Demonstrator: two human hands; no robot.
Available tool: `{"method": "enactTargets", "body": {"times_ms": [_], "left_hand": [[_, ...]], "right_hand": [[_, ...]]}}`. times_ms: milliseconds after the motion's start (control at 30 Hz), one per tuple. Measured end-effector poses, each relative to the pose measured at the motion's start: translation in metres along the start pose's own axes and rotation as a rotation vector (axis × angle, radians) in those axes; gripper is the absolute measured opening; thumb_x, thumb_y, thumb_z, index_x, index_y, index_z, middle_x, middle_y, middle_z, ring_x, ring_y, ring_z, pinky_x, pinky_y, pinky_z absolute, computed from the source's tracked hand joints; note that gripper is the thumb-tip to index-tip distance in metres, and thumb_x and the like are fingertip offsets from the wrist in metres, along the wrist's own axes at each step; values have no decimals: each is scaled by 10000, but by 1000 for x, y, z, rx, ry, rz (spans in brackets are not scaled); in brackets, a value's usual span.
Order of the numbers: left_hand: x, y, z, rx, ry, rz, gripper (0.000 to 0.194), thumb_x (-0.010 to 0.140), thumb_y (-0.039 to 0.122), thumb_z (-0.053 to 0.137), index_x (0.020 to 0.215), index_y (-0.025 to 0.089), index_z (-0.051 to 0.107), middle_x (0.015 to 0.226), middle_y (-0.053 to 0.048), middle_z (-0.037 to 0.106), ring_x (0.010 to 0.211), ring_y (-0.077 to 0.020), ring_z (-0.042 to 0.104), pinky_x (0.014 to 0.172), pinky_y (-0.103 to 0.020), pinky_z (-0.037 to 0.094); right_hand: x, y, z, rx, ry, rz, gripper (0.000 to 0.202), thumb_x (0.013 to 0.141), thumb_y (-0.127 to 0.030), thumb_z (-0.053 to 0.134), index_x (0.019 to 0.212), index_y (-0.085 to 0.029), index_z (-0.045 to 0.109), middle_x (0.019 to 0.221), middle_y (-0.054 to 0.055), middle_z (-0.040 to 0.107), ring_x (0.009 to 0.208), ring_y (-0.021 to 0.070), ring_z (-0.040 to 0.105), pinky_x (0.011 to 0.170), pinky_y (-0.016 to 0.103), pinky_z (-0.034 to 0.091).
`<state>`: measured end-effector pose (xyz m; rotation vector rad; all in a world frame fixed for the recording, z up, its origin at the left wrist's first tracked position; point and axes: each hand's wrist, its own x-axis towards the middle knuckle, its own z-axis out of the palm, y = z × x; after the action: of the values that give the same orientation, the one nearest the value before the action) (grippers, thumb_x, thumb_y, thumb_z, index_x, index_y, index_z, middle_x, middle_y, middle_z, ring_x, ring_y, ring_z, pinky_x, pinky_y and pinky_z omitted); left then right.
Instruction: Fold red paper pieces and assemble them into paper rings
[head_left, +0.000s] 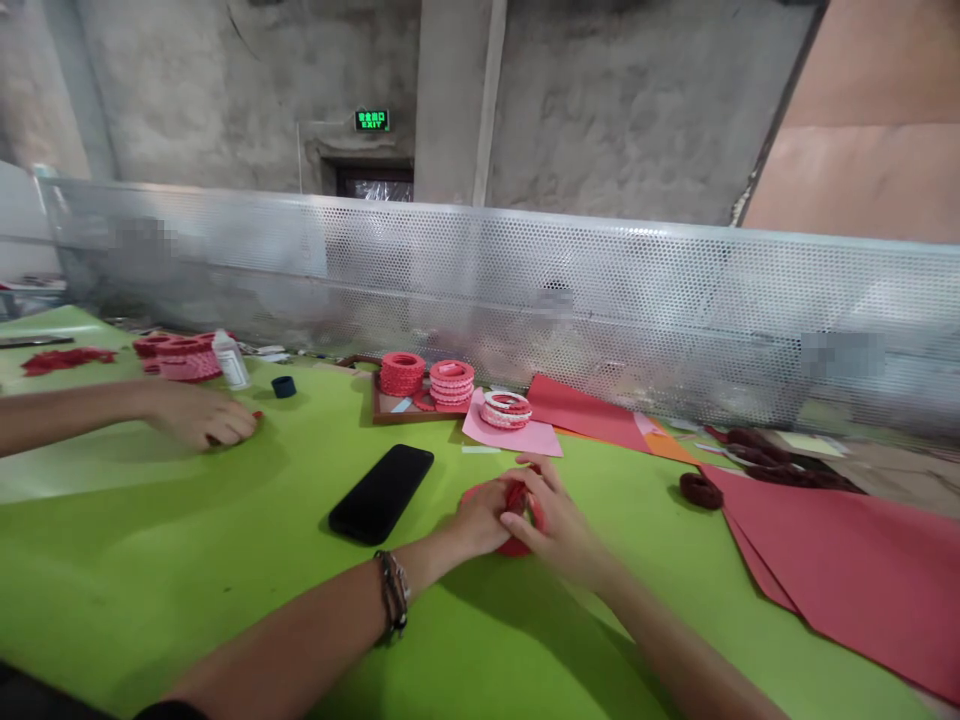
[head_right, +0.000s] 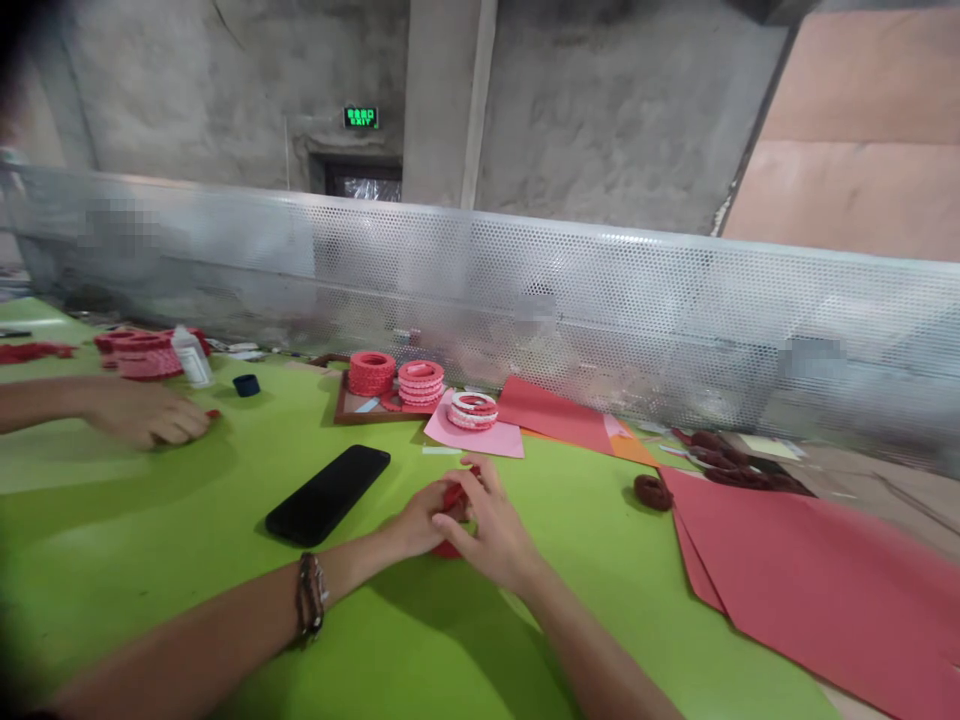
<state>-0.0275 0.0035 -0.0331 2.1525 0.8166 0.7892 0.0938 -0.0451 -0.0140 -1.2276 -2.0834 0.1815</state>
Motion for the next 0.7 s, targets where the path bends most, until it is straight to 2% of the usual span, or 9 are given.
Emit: {"method": "enactTargets", "body": {"times_ms": [67, 133, 233, 367, 433, 600, 700], "left_hand": [[-1, 0, 0, 52, -10, 27, 136, 783, 125, 447, 774, 151, 581, 751, -28, 636, 697, -160, 580, 655, -280, 455], [-1, 2, -1, 102, -47, 73, 201, 804, 148, 399, 732, 156, 586, 669, -6, 635, 623, -137, 588, 613, -243, 452], [-2, 6, -4, 181, -51, 152, 241, 833, 196, 356, 790, 154, 589, 674, -14, 644, 601, -135, 594, 595, -233, 450], [-2, 17, -18, 337, 64, 258, 232, 803, 242, 443, 998, 150, 529, 971, -89, 612, 890, -210, 556, 780, -318, 412], [-1, 24, -25, 419, 86, 307, 236, 787, 233, 482, 1004, 153, 527, 1014, -97, 594, 962, -230, 519, 833, -343, 378], [7, 33, -34, 591, 93, 335, 140, 803, 148, 441, 841, 145, 576, 829, -91, 634, 820, -231, 573, 762, -361, 396], [20, 30, -51, 645, 139, 292, 78, 763, 141, 504, 758, 158, 580, 752, -56, 636, 742, -203, 589, 699, -311, 418]], "right_hand": [[-1, 2, -10, 23, -23, -55, 210, 769, -186, 461, 958, -218, 549, 1030, 73, 496, 918, 183, 523, 788, 319, 454], [-1, 4, -18, 50, -9, -75, 180, 773, -144, 443, 859, -217, 584, 874, 46, 555, 828, 170, 549, 753, 319, 458], [0, 6, -24, 58, 56, -45, 147, 776, -148, 459, 780, -200, 597, 756, 37, 585, 727, 167, 563, 675, 303, 462], [1, 8, -26, -92, 108, -69, 173, 803, -183, 431, 771, -187, 601, 741, 59, 592, 697, 180, 553, 629, 301, 452], [1, 9, -26, -180, 114, -96, 194, 812, -188, 411, 759, -181, 597, 728, 70, 588, 694, 191, 545, 624, 314, 450], [-1, 8, -23, -273, 152, -90, 220, 833, -202, 357, 817, -185, 575, 756, 82, 592, 722, 205, 560, 657, 339, 459], [-3, 3, -24, -317, 253, 4, 233, 825, -233, 366, 992, -178, 520, 899, 102, 577, 746, 207, 574, 645, 340, 470]]}}
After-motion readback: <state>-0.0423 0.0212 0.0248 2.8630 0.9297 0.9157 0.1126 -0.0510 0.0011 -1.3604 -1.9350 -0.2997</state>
